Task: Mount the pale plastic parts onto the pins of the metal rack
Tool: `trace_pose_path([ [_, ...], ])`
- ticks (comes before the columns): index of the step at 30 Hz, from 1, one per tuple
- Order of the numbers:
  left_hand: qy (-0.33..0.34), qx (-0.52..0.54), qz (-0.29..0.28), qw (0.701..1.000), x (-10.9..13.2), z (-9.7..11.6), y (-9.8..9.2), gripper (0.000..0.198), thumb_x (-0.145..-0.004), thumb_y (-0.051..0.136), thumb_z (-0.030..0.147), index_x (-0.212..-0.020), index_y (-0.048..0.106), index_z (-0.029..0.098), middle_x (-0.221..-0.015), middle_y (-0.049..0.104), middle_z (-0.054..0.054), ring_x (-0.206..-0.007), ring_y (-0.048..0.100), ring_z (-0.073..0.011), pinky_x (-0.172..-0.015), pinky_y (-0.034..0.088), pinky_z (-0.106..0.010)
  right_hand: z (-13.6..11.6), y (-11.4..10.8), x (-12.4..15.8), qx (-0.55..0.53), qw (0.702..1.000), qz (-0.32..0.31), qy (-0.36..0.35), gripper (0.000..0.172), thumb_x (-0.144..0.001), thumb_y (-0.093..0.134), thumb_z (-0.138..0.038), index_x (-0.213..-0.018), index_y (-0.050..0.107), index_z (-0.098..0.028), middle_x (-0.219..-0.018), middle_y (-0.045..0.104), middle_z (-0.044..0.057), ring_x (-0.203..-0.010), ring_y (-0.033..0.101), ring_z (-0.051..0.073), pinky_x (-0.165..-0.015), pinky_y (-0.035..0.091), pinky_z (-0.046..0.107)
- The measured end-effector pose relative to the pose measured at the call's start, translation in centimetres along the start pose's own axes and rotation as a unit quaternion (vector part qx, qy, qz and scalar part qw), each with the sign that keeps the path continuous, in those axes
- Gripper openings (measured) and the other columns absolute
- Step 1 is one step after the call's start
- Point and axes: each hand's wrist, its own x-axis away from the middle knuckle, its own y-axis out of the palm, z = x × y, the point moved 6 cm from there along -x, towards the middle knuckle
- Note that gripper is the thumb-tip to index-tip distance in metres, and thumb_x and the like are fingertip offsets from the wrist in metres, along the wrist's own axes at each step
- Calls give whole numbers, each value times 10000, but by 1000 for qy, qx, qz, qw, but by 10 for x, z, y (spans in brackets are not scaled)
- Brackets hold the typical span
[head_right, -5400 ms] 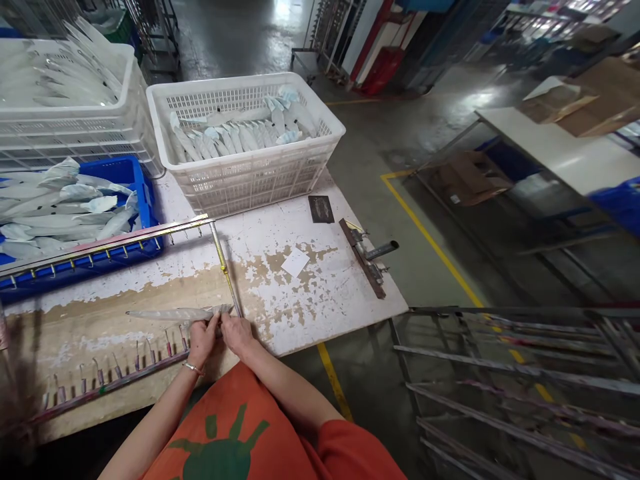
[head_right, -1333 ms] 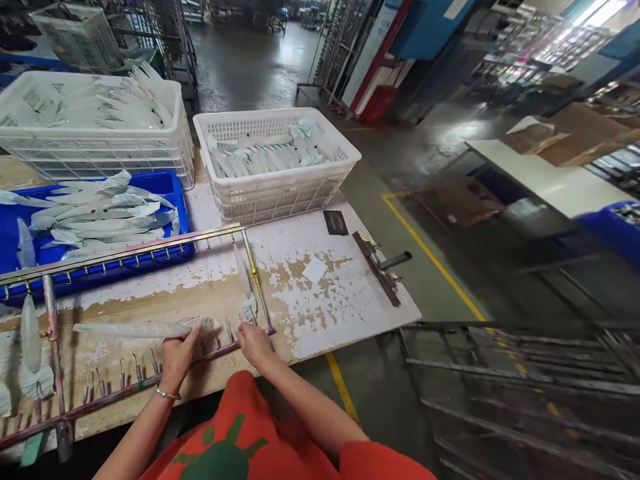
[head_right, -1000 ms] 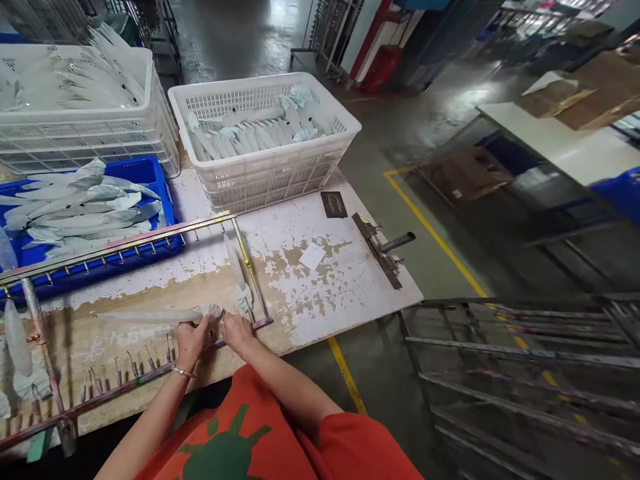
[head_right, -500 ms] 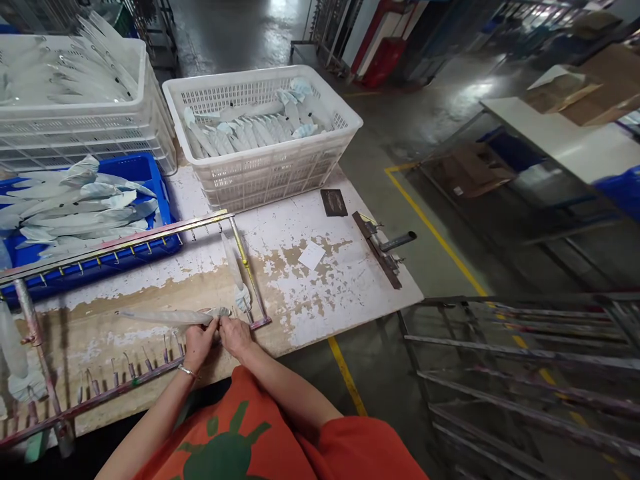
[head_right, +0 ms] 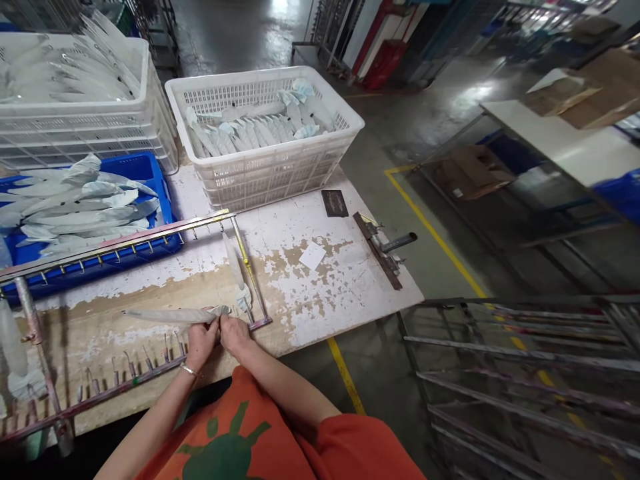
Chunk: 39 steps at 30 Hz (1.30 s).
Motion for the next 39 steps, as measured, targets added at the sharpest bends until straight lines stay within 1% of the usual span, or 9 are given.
trace_pose_path([
  [5, -14, -31, 11, 999, 2, 2, 1, 312, -857, 532, 411, -807, 742, 185, -958, 807, -166, -899, 746, -307, -893, 570, -427, -4, 0, -1, 9, 1000, -8, -4, 314, -971, 428, -100, -1230, 603, -80, -1098, 759, 189, -1055, 744, 334, -898, 582, 408],
  [14, -15, -8, -19, 1000, -8, 4, -5, 384, -855, 531, 463, -967, 757, 175, -1037, 805, -169, -980, 739, -328, -891, 549, -428, -9, -5, -6, 21, 998, -33, -41, 336, -953, 474, -92, -1256, 611, -46, -1099, 748, 241, -1061, 739, 351, -884, 568, 407],
  [18, -86, 93, 22, 992, -22, -3, -6, 502, -771, 630, 622, -989, 661, 171, -913, 774, -122, -858, 711, -285, -788, 547, -383, -8, -7, -7, 20, 996, -45, -81, 314, -966, 511, -122, -1252, 626, -61, -1085, 754, 226, -1034, 741, 339, -855, 546, 388],
  [21, -136, 85, 55, 986, -35, -4, -2, 518, -769, 587, 707, -880, 591, 201, -819, 728, -100, -789, 681, -272, -722, 514, -370, -5, -5, -7, 9, 994, -38, -97, 237, -986, 519, -171, -1174, 647, -106, -1082, 759, 198, -1007, 740, 312, -813, 519, 354],
  [25, -140, 28, 38, 989, -54, 6, 8, 464, -808, 530, 695, -823, 551, 231, -846, 728, -109, -836, 676, -278, -749, 482, -369, 14, 6, -9, -185, 982, 9, -27, 47, -949, 576, -196, -986, 582, -168, -906, 747, 80, -826, 736, 219, -692, 491, 268],
  [28, -149, 18, 36, 988, -60, 8, 10, 415, -814, 504, 647, -809, 548, 234, -858, 730, -138, -849, 674, -298, -768, 472, -385, 25, 21, -11, -364, 931, 2, -8, 95, -957, 553, -176, -1012, 479, -200, -806, 685, -14, -600, 684, 142, -558, 472, 220],
  [31, -149, 11, 31, 988, -60, 8, 9, 402, -804, 485, 635, -811, 545, 237, -860, 727, -146, -842, 665, -302, -777, 464, -388, 27, 26, -13, -412, 911, -11, -19, 155, -947, 562, -142, -998, 435, -216, -708, 628, -64, -537, 667, 135, -526, 461, 209],
  [35, -140, 6, 22, 990, -56, 10, 8, 420, -804, 458, 650, -829, 546, 240, -853, 722, -132, -824, 653, -294, -756, 447, -374, 21, 22, -12, -360, 933, -21, -15, 107, -956, 536, -116, -989, 471, -195, -730, 659, -26, -600, 694, 150, -570, 459, 221],
  [39, -132, -1, 10, 991, -53, 12, 10, 421, -810, 448, 655, -819, 539, 244, -836, 717, -118, -805, 645, -285, -740, 439, -363, 10, 11, -4, -166, 986, 16, -4, 118, -947, 554, -133, -1060, 586, -145, -976, 754, 135, -885, 741, 241, -706, 439, 286],
])
